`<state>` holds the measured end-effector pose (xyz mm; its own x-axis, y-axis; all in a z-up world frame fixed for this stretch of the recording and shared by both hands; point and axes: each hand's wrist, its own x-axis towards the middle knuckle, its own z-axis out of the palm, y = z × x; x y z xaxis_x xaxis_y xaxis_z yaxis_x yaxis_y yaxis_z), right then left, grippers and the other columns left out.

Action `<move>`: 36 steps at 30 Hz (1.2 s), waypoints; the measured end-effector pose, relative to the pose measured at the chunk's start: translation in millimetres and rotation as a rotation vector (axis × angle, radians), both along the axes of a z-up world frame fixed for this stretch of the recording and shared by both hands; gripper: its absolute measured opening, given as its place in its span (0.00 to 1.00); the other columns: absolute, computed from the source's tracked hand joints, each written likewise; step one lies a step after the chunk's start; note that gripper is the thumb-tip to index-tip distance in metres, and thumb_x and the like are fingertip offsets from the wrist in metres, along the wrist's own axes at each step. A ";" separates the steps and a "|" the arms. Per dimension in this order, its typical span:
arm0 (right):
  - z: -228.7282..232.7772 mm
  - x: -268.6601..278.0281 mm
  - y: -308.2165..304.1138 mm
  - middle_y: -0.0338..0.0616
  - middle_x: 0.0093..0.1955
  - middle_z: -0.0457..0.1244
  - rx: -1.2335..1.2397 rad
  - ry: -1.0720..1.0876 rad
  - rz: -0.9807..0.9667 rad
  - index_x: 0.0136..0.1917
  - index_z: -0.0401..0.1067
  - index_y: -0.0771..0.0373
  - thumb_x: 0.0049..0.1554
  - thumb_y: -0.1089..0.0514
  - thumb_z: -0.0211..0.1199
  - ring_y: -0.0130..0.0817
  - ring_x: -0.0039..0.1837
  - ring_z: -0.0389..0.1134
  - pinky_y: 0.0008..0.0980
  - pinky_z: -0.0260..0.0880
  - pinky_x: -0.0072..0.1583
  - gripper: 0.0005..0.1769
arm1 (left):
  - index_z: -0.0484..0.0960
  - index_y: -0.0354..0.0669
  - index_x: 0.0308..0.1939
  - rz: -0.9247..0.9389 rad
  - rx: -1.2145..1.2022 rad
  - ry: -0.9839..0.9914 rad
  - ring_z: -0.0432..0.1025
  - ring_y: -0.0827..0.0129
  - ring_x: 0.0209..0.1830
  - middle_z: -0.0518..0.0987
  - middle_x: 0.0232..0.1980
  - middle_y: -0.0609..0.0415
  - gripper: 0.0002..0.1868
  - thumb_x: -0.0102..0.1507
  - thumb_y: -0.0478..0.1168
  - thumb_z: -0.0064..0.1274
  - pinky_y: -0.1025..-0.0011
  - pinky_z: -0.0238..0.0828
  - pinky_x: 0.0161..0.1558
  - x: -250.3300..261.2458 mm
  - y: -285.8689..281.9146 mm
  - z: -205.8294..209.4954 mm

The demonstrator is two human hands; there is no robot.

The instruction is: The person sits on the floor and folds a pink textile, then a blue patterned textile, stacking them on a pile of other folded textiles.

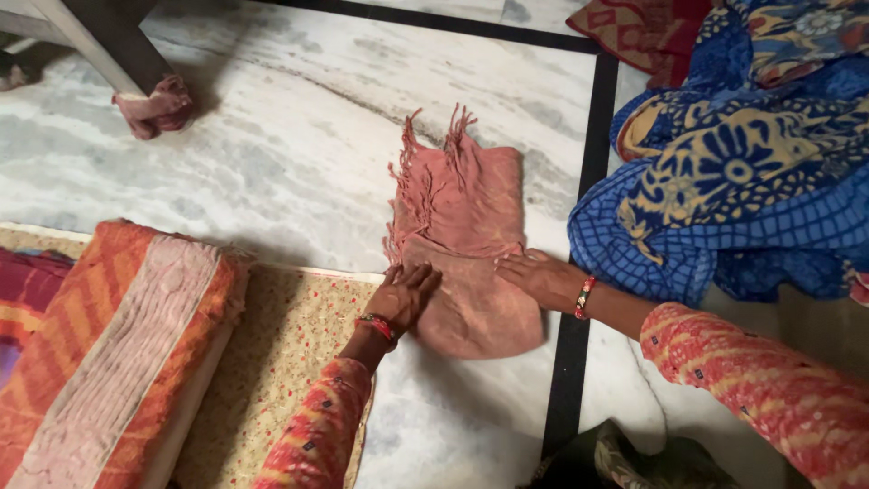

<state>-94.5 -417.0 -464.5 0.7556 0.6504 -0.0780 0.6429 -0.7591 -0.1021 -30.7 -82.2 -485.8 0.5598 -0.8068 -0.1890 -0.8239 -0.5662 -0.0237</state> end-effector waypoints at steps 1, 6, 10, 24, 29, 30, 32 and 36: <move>1.4 0.2 0.1 0.46 0.77 0.56 0.037 0.012 -0.032 0.73 0.62 0.63 0.53 0.66 0.51 0.39 0.77 0.55 0.43 0.51 0.74 0.33 | 0.58 0.47 0.76 0.043 -0.124 0.046 0.56 0.55 0.77 0.59 0.78 0.46 0.40 0.58 0.32 0.45 0.53 0.46 0.73 -0.1 -0.4 2.8; 12.5 5.5 -0.6 0.42 0.62 0.69 0.241 0.193 -0.215 0.59 0.76 0.61 0.52 0.64 0.53 0.37 0.66 0.68 0.36 0.59 0.74 0.22 | 0.72 0.48 0.70 0.400 -0.340 0.290 0.75 0.48 0.57 0.80 0.56 0.38 0.32 0.60 0.32 0.43 0.61 0.72 0.58 7.5 1.1 5.7; 5.4 -0.5 -16.9 0.54 0.52 0.71 0.548 0.335 -0.621 0.58 0.77 0.66 0.50 0.64 0.50 0.46 0.54 0.74 0.38 0.72 0.56 0.25 | 0.85 0.37 0.44 0.500 -0.527 0.418 0.78 0.44 0.37 0.83 0.35 0.34 0.15 0.63 0.43 0.48 0.55 0.76 0.43 28.9 7.8 -3.4; -58.4 46.2 -24.6 0.54 0.63 0.69 1.149 1.017 -1.419 0.66 0.70 0.62 0.62 0.26 0.41 0.46 0.58 0.73 0.45 0.72 0.60 0.41 | 0.80 0.29 0.55 1.371 -1.381 1.413 0.74 0.68 0.36 0.82 0.41 0.51 0.32 0.66 0.58 0.48 0.72 0.72 0.39 65.9 -8.7 -47.6; -20.6 36.0 -4.8 0.61 0.62 0.71 0.684 0.584 -1.349 0.64 0.73 0.66 0.63 0.33 0.50 0.49 0.60 0.74 0.47 0.71 0.65 0.36 | 0.69 0.32 0.64 1.079 -1.008 0.747 0.76 0.60 0.43 0.80 0.48 0.44 0.39 0.54 0.47 0.66 0.62 0.75 0.47 42.6 -14.3 -6.4; -12.7 34.8 1.5 0.63 0.61 0.73 0.488 0.387 -1.304 0.63 0.76 0.69 0.64 0.35 0.52 0.50 0.62 0.75 0.47 0.71 0.67 0.36 | 0.69 0.33 0.64 1.010 -0.995 0.607 0.78 0.58 0.45 0.81 0.50 0.43 0.40 0.52 0.46 0.67 0.63 0.76 0.49 40.7 -15.6 -0.1; 4.3 35.4 11.0 0.63 0.67 0.64 0.472 -0.046 -1.034 0.69 0.67 0.69 0.61 0.43 0.57 0.55 0.69 0.66 0.49 0.65 0.71 0.33 | 0.69 0.35 0.65 1.048 -1.010 0.455 0.77 0.54 0.51 0.81 0.55 0.41 0.36 0.57 0.47 0.62 0.62 0.74 0.55 36.7 -20.0 8.0; 29.9 35.5 45.3 0.63 0.77 0.54 0.457 -0.295 -0.615 0.76 0.56 0.72 0.55 0.52 0.60 0.56 0.77 0.53 0.53 0.50 0.76 0.40 | 0.68 0.31 0.66 0.778 -0.884 0.019 0.62 0.42 0.71 0.67 0.71 0.33 0.31 0.65 0.48 0.53 0.57 0.62 0.70 36.9 -26.4 15.9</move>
